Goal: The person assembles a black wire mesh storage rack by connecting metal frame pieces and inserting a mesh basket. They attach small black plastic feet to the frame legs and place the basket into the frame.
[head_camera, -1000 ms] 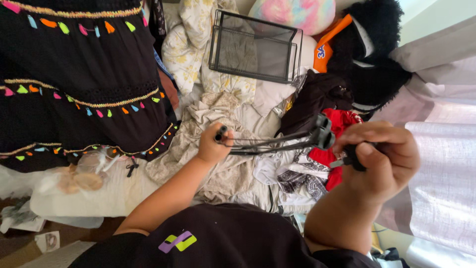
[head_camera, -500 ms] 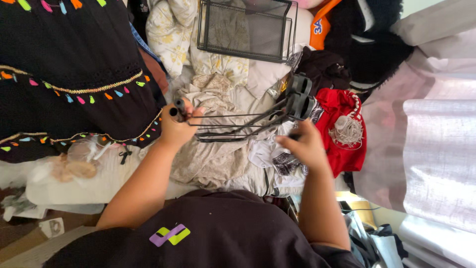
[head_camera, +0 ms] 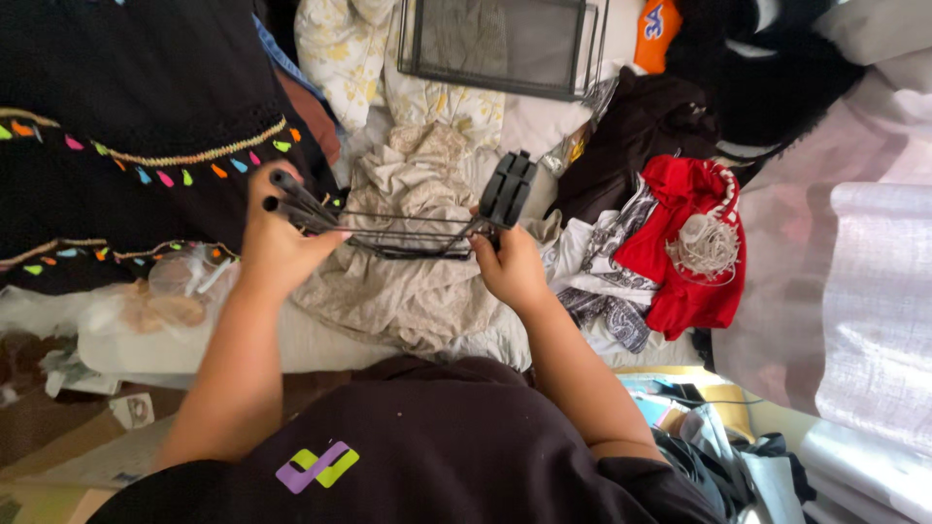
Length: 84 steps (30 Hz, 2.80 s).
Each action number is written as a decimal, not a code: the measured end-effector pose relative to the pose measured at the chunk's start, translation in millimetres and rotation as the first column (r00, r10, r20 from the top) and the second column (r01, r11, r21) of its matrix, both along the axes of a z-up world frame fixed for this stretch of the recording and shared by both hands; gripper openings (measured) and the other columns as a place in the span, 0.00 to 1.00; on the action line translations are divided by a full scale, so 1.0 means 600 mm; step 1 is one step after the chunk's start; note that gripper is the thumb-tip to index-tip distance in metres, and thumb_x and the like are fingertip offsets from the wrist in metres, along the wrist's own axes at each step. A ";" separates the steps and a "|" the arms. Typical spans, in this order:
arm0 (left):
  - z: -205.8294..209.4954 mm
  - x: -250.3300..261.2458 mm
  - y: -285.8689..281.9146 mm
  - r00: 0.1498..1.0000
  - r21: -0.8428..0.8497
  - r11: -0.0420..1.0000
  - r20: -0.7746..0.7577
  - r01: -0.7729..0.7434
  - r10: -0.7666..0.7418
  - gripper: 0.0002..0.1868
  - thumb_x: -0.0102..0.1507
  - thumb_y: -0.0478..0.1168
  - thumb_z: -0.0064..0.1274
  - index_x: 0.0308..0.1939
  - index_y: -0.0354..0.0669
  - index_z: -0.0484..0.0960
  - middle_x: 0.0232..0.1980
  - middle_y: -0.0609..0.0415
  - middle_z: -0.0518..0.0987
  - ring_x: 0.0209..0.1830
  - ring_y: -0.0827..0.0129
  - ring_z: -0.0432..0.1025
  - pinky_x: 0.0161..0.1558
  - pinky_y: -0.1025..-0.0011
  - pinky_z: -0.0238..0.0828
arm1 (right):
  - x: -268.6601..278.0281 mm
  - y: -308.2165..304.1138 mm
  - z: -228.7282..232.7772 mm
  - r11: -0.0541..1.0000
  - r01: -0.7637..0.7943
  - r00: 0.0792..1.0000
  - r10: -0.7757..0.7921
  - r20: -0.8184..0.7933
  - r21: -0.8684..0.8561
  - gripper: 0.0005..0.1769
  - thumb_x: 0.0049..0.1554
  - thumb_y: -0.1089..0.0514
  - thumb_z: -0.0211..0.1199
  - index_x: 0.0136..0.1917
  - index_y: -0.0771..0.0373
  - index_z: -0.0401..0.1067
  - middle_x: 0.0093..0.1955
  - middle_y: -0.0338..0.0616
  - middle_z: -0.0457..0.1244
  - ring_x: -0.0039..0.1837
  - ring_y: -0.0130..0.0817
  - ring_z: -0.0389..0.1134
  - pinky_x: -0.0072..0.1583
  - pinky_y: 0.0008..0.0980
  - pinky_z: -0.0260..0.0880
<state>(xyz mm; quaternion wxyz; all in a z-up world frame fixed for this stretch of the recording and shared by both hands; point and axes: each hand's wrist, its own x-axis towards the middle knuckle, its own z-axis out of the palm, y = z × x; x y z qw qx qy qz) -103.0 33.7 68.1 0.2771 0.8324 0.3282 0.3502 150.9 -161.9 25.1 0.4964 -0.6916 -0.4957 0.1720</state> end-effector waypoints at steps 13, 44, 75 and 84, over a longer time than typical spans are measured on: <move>0.091 0.144 -0.125 0.944 0.042 0.953 -0.157 0.301 -0.291 0.39 0.62 0.63 0.58 0.65 0.37 0.74 0.55 0.39 0.80 0.51 0.42 0.76 0.51 0.52 0.73 | -0.060 0.014 0.006 0.990 -0.120 0.993 0.121 -0.004 0.069 0.28 0.54 0.64 0.61 0.67 0.66 0.62 0.47 0.57 0.69 0.48 0.56 0.72 0.47 0.46 0.72; 0.039 0.183 -0.106 0.841 0.009 0.937 -0.445 0.349 -0.309 0.13 0.55 0.48 0.64 0.24 0.47 0.79 0.24 0.52 0.79 0.24 0.51 0.76 0.25 0.58 0.70 | 0.099 0.017 -0.619 0.654 0.323 -0.103 -0.694 -0.712 -0.684 0.29 0.59 0.71 0.51 0.71 0.53 0.59 0.63 0.42 0.58 0.60 0.42 0.62 0.61 0.59 0.70; 0.074 0.194 -0.151 0.808 -0.179 0.850 -0.263 0.496 -0.527 0.06 0.56 0.42 0.55 0.37 0.51 0.80 0.43 0.52 0.83 0.47 0.51 0.76 0.42 0.54 0.73 | -0.012 -0.006 0.217 0.957 -0.203 0.976 0.179 0.127 0.207 0.40 0.71 0.33 0.36 0.57 0.71 0.74 0.57 0.55 0.65 0.56 0.42 0.69 0.57 0.35 0.68; 0.024 0.222 -0.142 0.597 -0.443 0.497 0.113 0.746 -0.794 0.11 0.53 0.41 0.62 0.33 0.41 0.77 0.33 0.46 0.82 0.35 0.52 0.77 0.37 0.60 0.72 | -0.021 -0.011 0.214 0.976 -0.173 0.971 0.147 0.186 0.130 0.27 0.71 0.43 0.46 0.55 0.66 0.76 0.49 0.51 0.66 0.48 0.41 0.70 0.51 0.34 0.70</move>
